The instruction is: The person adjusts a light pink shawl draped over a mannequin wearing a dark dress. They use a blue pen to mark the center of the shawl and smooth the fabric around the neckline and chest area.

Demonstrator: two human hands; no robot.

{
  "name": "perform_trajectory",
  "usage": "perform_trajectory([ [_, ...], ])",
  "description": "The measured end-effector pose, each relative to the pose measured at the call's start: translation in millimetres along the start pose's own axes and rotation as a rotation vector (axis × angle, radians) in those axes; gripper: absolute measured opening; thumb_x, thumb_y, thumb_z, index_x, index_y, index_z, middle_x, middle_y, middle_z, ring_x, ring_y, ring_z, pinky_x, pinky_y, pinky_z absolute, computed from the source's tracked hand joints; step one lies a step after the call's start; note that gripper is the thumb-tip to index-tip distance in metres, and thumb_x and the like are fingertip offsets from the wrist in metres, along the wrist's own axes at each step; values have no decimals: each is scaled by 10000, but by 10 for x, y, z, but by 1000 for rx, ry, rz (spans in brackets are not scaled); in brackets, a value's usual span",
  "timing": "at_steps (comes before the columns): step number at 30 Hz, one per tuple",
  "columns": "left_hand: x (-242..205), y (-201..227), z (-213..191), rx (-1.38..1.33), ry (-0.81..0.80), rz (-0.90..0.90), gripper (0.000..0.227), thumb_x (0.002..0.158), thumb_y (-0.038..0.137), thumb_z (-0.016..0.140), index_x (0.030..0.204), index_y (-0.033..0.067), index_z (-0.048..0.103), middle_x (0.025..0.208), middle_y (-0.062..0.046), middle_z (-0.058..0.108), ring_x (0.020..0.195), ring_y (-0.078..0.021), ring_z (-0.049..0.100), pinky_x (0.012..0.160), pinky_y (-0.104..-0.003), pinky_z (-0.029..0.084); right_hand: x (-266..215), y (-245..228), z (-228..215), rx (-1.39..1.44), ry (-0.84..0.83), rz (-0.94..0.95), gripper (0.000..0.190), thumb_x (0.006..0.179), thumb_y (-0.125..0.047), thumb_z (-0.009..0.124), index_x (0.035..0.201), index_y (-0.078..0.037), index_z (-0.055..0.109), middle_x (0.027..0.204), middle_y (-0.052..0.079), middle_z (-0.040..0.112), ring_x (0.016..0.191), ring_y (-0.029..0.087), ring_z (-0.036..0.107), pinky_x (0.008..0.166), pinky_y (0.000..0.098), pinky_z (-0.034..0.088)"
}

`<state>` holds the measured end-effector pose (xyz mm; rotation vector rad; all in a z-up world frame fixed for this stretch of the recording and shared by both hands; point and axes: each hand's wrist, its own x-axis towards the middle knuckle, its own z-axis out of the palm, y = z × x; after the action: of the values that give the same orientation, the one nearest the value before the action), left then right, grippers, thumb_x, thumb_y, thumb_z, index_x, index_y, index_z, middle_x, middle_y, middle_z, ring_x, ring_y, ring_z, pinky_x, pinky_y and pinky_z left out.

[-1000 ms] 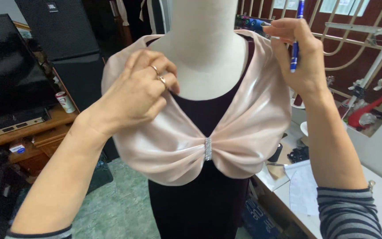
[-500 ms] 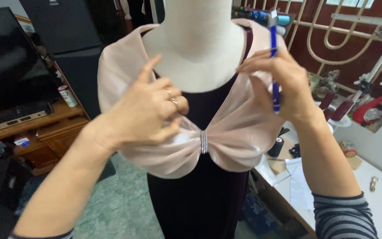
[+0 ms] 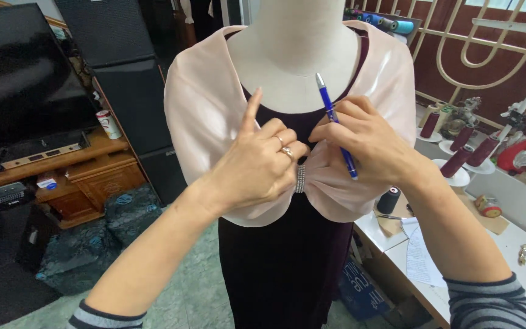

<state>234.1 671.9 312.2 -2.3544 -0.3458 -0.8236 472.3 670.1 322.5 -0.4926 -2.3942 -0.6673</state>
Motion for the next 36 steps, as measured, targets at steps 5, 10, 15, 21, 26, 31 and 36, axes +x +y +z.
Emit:
perform_trajectory([
  [5,15,3,2,17,-14,-27,108,867,152,558,882,79,636,756,-27,532,803,-242,518,1129,-661,169,98,7,-57,-106,-114,-53,216,852,45,529,1014,-94,564,835,53,540,835,256,500,965,404,331],
  [10,82,95,29,49,-71,-131,207,867,155,511,743,41,631,700,-50,554,785,-242,533,1136,-652,182,44,89,-179,55,-106,-89,234,799,89,527,937,-101,542,831,31,519,758,221,431,938,397,340],
  [15,89,248,-85,-28,41,-308,151,890,89,546,875,39,687,769,-26,651,841,-213,572,1154,-637,86,-265,283,-392,432,276,19,220,810,-77,613,1011,1,568,1022,173,596,966,287,606,885,390,516],
  [21,325,483,99,-106,-72,-544,314,912,252,586,1130,41,667,805,24,726,944,-232,623,1117,-645,106,-568,356,-291,349,625,318,169,903,133,473,1035,40,523,967,169,585,890,258,620,858,352,506],
  [26,186,567,368,-31,133,-595,220,845,209,625,1050,134,658,825,-35,640,951,-240,579,1106,-651,107,-828,462,-103,326,687,320,58,931,-27,656,972,7,632,834,138,634,764,245,498,737,341,374],
  [31,-113,739,191,101,466,-676,268,855,155,674,1122,162,673,1012,-47,632,1026,-261,565,1114,-561,220,-1015,334,6,341,737,342,24,927,-13,648,949,-4,645,817,131,631,746,234,485,718,330,365],
  [36,-371,871,180,250,572,-818,73,850,120,705,907,164,720,817,45,595,807,-168,570,927,-350,379,-1008,147,155,435,765,234,46,903,36,644,876,23,608,768,137,669,696,264,586,691,317,449],
])
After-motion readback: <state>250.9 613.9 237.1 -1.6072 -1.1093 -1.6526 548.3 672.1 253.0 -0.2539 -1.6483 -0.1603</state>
